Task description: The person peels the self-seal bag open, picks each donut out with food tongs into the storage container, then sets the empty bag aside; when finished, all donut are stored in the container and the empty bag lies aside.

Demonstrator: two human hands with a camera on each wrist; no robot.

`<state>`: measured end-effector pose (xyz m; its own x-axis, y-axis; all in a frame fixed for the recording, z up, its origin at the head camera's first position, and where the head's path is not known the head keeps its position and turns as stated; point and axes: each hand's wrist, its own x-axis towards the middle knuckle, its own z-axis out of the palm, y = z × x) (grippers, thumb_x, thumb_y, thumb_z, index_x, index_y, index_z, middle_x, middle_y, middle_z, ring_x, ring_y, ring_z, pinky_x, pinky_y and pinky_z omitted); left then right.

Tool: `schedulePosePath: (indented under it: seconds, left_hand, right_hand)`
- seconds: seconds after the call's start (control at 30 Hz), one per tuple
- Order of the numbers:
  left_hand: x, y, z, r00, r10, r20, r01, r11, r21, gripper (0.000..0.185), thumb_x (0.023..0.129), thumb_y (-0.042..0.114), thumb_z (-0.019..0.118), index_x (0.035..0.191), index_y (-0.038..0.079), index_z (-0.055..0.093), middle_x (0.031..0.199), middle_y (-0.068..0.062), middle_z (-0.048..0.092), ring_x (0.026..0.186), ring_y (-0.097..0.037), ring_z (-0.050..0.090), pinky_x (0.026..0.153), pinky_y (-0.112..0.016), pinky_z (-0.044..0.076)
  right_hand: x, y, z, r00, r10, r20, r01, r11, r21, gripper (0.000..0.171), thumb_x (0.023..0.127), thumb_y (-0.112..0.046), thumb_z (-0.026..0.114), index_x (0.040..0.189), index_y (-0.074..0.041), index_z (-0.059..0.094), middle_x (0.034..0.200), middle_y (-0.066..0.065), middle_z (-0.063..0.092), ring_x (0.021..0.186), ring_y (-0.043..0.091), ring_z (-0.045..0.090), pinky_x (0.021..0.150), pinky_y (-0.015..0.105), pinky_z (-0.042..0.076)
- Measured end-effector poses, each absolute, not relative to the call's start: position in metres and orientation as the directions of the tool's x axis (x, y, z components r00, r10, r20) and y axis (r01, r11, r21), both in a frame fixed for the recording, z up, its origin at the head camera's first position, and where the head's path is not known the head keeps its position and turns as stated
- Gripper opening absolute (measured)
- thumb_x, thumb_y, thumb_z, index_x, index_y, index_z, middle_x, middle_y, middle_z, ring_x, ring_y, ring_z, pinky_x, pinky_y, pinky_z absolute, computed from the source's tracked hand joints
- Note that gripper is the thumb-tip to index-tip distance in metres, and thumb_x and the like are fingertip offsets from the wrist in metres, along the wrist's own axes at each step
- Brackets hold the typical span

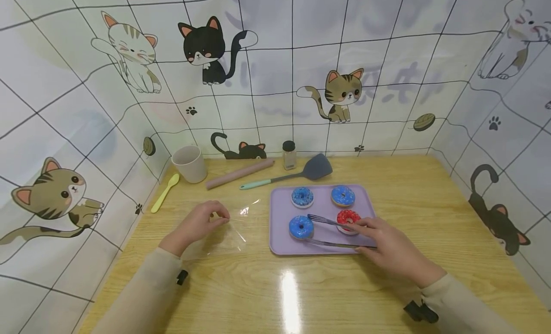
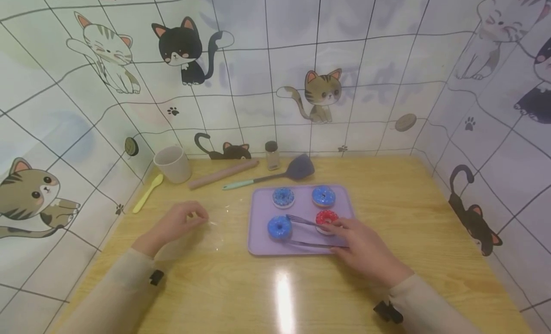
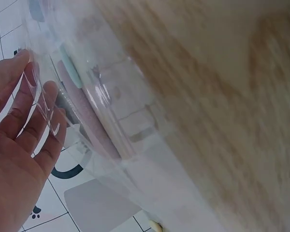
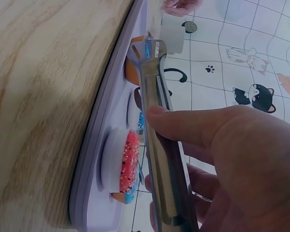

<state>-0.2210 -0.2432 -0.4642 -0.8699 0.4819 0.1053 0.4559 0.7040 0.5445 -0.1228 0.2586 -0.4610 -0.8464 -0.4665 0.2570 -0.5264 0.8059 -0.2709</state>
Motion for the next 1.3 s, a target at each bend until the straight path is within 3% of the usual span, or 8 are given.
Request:
schedulePosePath:
  seconds: [0.27,0.63,0.93,1.3]
  left_hand:
    - [-0.224,-0.244,-0.469,-0.865,0.497,0.074,0.456,0.714,0.531,0.004,0.097,0.016,0.073,0.096,0.013,0.075,0.095,0.006,0.07,0.093,-0.016,0.065,0.085,-0.046,0.055]
    - [-0.227,-0.241,-0.476,-0.862,0.506,0.043,0.452,0.725,0.52,0.005,0.095,0.018,0.076,0.091,0.017,0.075,0.093,0.009,0.069,0.092,-0.013,0.064,0.084,-0.044,0.056]
    - [-0.23,-0.236,-0.478,-0.855,0.517,0.032,0.459,0.728,0.509,0.005,0.092,0.014,0.079,0.091,0.018,0.075,0.092,0.008,0.07,0.091,-0.013,0.065,0.084,-0.04,0.056]
    - [-0.231,-0.231,-0.481,-0.848,0.53,0.021,0.467,0.727,0.503,0.009,0.091,0.007,0.078,0.09,0.015,0.074,0.089,0.006,0.069,0.088,-0.015,0.066,0.087,-0.046,0.056]
  right_hand:
    - [-0.116,0.267,-0.457,-0.875,-0.389,0.29,-0.471,0.821,-0.323,0.065,0.08,-0.02,0.09,0.14,-0.016,0.065,0.13,0.009,0.066,0.12,0.034,0.063,0.096,0.057,0.054]
    - [-0.117,0.301,-0.462,-0.889,-0.204,0.409,-0.38,0.828,-0.413,0.064,0.079,-0.014,0.091,0.137,-0.008,0.065,0.125,0.012,0.065,0.111,0.036,0.064,0.083,0.057,0.055]
    - [-0.13,0.342,-0.475,-0.931,-0.085,0.355,-0.247,0.864,-0.44,0.061,0.084,-0.021,0.087,0.133,0.005,0.063,0.123,0.03,0.064,0.104,0.05,0.061,0.081,0.067,0.049]
    - [-0.142,0.38,-0.496,-0.97,0.021,0.244,-0.1,0.876,-0.472,0.07,0.093,-0.032,0.079,0.138,0.014,0.052,0.129,0.041,0.055,0.113,0.06,0.052,0.09,0.073,0.042]
